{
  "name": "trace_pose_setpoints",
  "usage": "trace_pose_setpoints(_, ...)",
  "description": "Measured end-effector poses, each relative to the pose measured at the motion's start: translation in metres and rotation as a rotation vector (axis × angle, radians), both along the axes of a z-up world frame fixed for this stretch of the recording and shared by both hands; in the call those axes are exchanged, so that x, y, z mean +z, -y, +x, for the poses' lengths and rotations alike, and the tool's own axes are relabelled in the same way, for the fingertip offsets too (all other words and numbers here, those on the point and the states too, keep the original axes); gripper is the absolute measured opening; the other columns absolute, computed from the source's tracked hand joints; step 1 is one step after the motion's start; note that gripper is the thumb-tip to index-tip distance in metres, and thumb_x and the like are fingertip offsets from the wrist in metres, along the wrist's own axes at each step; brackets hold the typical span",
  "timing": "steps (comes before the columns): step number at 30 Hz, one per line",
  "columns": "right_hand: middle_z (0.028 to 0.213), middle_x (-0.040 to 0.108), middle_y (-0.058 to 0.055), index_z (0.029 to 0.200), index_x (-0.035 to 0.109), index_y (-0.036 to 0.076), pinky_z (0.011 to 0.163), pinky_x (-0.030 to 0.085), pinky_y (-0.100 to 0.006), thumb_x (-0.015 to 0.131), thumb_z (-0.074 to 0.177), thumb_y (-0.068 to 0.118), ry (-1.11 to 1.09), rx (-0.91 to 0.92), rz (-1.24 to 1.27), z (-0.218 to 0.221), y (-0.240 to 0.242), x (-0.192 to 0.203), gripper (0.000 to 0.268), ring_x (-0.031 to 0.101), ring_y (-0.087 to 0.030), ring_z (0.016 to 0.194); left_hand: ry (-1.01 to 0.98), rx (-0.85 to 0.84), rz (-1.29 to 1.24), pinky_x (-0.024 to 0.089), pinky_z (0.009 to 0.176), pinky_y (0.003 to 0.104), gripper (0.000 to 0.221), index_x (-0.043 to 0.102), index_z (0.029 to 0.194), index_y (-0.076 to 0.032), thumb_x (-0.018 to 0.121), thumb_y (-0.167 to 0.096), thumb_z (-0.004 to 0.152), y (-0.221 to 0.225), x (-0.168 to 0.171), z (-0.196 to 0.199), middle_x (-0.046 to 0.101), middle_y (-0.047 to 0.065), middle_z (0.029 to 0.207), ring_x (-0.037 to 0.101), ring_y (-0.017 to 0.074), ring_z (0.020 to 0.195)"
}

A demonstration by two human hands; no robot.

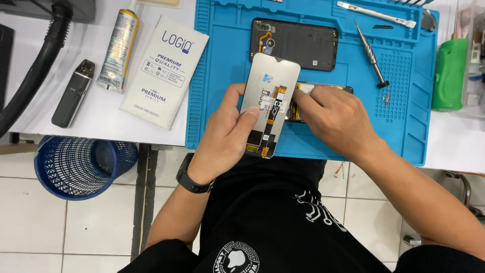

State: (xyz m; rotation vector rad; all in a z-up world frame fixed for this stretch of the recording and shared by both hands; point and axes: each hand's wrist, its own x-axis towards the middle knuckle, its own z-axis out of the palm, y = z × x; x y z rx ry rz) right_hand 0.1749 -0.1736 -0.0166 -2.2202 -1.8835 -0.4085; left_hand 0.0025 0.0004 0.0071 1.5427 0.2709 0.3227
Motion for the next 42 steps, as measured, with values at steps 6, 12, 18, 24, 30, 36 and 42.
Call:
trace_pose_setpoints(6, 0.065, 0.049, -0.001, 0.106, 0.078, 0.010, 0.059, 0.051, -0.030, 0.074, 0.097, 0.002, -0.049, 0.000, 0.037, 0.003, 0.011, -0.005, 0.012, 0.055, -0.018, 0.057, 0.005, -0.005, -0.042, 0.060, 0.072, 0.052, 0.036, 0.047, 0.132, 0.004, 0.043, -0.011, 0.100, 0.000, -0.007, -0.002, 0.070, 0.029, 0.086, 0.071, 0.0311, 0.080)
trace_pose_setpoints(12, 0.062, 0.054, -0.003, 0.104, 0.081, 0.005, 0.061, 0.050, -0.032, 0.071, 0.098, -0.002, -0.269, -0.040, 0.120, -0.001, 0.010, -0.008, 0.014, 0.056, -0.021, 0.058, 0.026, -0.004, -0.069, 0.060, 0.076, 0.056, 0.035, 0.046, 0.132, 0.005, 0.043, -0.009, 0.100, 0.001, -0.005, -0.003, 0.070, 0.032, 0.091, 0.072, 0.0345, 0.087)
trace_pose_setpoints(18, 0.065, 0.052, -0.003, 0.109, 0.081, 0.005, 0.065, 0.046, -0.033, 0.070, 0.096, -0.004, -0.180, -0.054, 0.097, -0.006, 0.016, -0.008, 0.019, 0.054, -0.021, 0.063, 0.087, -0.016, -0.133, 0.060, 0.079, 0.056, 0.032, 0.045, 0.133, 0.004, 0.042, -0.008, 0.103, 0.000, -0.012, -0.001, 0.070, 0.029, 0.093, 0.070, 0.0302, 0.091)
trace_pose_setpoints(24, 0.066, 0.055, -0.006, 0.112, 0.080, 0.002, 0.067, 0.045, -0.035, 0.065, 0.098, -0.007, -0.416, -0.088, 0.161, -0.008, 0.021, -0.001, 0.022, 0.055, -0.024, 0.066, 0.090, -0.012, -0.179, 0.063, 0.077, 0.051, 0.031, 0.046, 0.132, 0.003, 0.042, -0.007, 0.103, -0.002, -0.018, 0.000, 0.072, 0.026, 0.091, 0.072, 0.0270, 0.088)
trace_pose_setpoints(30, 0.142, 0.058, -0.020, 0.135, 0.062, 0.007, 0.097, 0.039, -0.052, 0.088, 0.090, 0.026, -0.394, -0.096, 0.066, -0.002, 0.041, 0.014, 0.055, 0.054, -0.040, 0.124, -0.013, 0.266, -0.372, 0.061, 0.083, 0.029, 0.025, 0.054, 0.122, -0.009, 0.058, -0.017, 0.098, -0.009, -0.027, -0.005, 0.073, 0.010, 0.114, 0.071, 0.0177, 0.095)
trace_pose_setpoints(36, 0.154, 0.054, -0.014, 0.145, 0.055, 0.009, 0.112, 0.032, -0.052, 0.083, 0.085, 0.030, -0.462, -0.081, -0.059, 0.009, 0.039, 0.005, 0.070, 0.046, -0.040, 0.143, 0.121, 0.429, -0.431, 0.065, 0.084, 0.044, 0.042, 0.050, 0.134, -0.003, 0.057, -0.020, 0.096, -0.025, -0.009, -0.014, 0.067, 0.024, 0.129, 0.074, 0.0446, 0.113)
trace_pose_setpoints(42, 0.142, 0.062, -0.011, 0.121, 0.059, 0.014, 0.101, 0.032, -0.049, 0.087, 0.084, 0.030, -0.505, -0.085, -0.029, 0.004, 0.037, 0.010, 0.049, 0.053, -0.034, 0.127, 0.152, 0.439, -0.430, 0.064, 0.081, 0.043, 0.040, 0.050, 0.132, -0.002, 0.057, -0.018, 0.096, -0.029, -0.012, -0.016, 0.067, 0.024, 0.128, 0.074, 0.0459, 0.113)
